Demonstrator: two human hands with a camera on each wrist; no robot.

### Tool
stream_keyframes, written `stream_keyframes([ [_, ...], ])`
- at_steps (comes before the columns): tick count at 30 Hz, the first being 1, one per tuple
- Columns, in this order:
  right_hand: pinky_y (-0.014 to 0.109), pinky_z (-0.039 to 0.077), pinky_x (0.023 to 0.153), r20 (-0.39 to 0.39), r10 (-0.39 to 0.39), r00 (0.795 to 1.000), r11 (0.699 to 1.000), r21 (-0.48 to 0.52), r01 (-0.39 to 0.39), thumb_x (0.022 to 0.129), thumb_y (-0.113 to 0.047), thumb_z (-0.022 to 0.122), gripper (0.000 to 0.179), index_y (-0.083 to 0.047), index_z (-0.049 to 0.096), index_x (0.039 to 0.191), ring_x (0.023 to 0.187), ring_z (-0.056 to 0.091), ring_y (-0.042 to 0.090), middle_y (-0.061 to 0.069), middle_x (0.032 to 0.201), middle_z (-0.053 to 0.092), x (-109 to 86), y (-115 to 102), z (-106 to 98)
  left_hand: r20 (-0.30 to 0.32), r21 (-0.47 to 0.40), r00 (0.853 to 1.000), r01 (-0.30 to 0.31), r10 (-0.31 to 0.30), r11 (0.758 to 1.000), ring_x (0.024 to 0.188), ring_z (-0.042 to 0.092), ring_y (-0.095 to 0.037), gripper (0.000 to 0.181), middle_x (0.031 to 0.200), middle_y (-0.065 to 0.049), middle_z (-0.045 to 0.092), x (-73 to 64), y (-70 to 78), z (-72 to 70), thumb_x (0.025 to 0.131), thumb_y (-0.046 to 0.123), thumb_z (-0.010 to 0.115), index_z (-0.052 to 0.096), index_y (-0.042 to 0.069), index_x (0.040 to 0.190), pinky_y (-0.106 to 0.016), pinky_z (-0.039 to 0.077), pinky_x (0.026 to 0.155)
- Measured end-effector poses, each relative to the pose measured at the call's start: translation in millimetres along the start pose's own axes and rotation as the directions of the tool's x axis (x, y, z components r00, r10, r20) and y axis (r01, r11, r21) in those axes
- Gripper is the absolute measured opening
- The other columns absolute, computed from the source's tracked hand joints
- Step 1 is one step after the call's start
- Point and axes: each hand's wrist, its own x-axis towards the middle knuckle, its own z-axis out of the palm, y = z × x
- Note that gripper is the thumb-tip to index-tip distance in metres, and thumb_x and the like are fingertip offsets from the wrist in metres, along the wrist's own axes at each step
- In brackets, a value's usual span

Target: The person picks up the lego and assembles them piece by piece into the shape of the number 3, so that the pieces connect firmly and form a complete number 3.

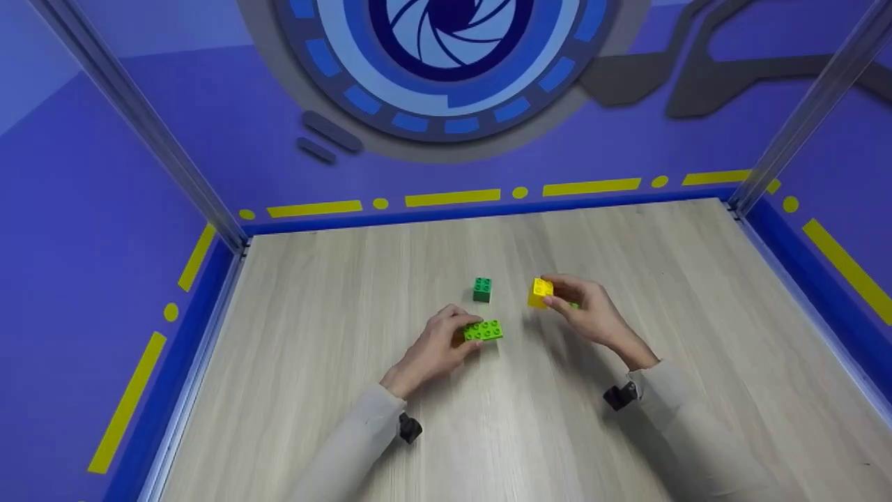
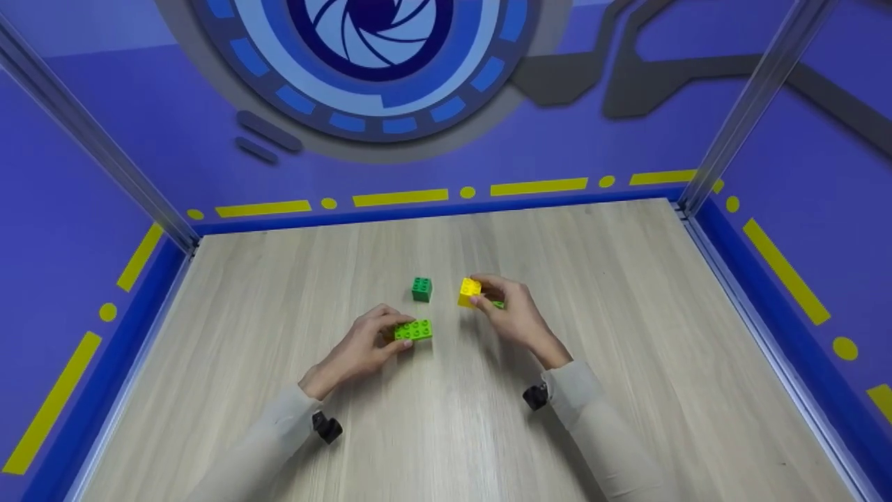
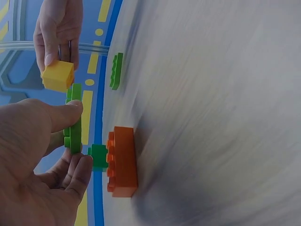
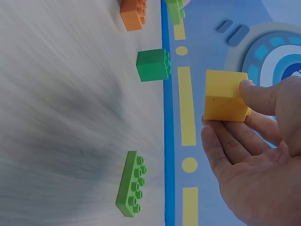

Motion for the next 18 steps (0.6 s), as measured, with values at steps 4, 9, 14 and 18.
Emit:
stream_keyframes([
  [4,0.045,0.059,0.102,0.002,-0.007,1.000,1.000,-0.010,0.007,0.105,-0.009,0.069,0.043,0.002,0.062,0.145,0.124,0.070,0.038,0.021,0.139,0.069,-3.4,-2.3,0.8,0.014,0.021,1.000,-0.018,0.018,1.000,0.111,0.060,-0.015,0.038,0.123,-0.002,0.062,-3.9,2.6,5.4,0.103,0.022,0.075,0.070,0.011,0.139,-0.032,0.052,0.100],
  [9,0.050,0.058,0.103,0.005,-0.014,1.000,1.000,-0.009,0.015,0.105,-0.010,0.069,0.043,0.003,0.062,0.145,0.123,0.070,0.038,0.021,0.138,0.069,-8.2,-3.8,3.0,0.033,0.044,0.999,-0.031,0.029,0.999,0.115,0.059,-0.015,0.039,0.126,-0.001,0.062,-8.8,5.3,11.2,0.102,0.023,0.075,0.070,0.012,0.139,-0.034,0.052,0.104],
  [14,0.052,0.056,0.105,0.009,0.001,1.000,1.000,0.010,-0.001,0.105,-0.009,0.068,0.042,0.002,0.062,0.146,0.126,0.069,0.037,0.020,0.140,0.068,-13.2,-3.7,6.8,0.056,0.074,0.998,-0.016,0.012,0.997,0.116,0.057,-0.015,0.039,0.127,0.001,0.061,-13.3,5.3,17.9,0.102,0.026,0.075,0.070,0.014,0.139,-0.035,0.051,0.104],
  [18,0.050,0.056,0.106,0.015,-0.006,1.000,1.000,-0.003,0.006,0.106,-0.009,0.067,0.042,0.001,0.062,0.146,0.126,0.069,0.037,0.020,0.140,0.069,-16.7,-3.4,9.4,0.065,0.085,0.998,-0.007,0.002,0.996,0.113,0.056,-0.014,0.039,0.125,0.002,0.060,-16.5,4.0,23.7,0.103,0.027,0.074,0.070,0.016,0.140,-0.034,0.051,0.102],
])
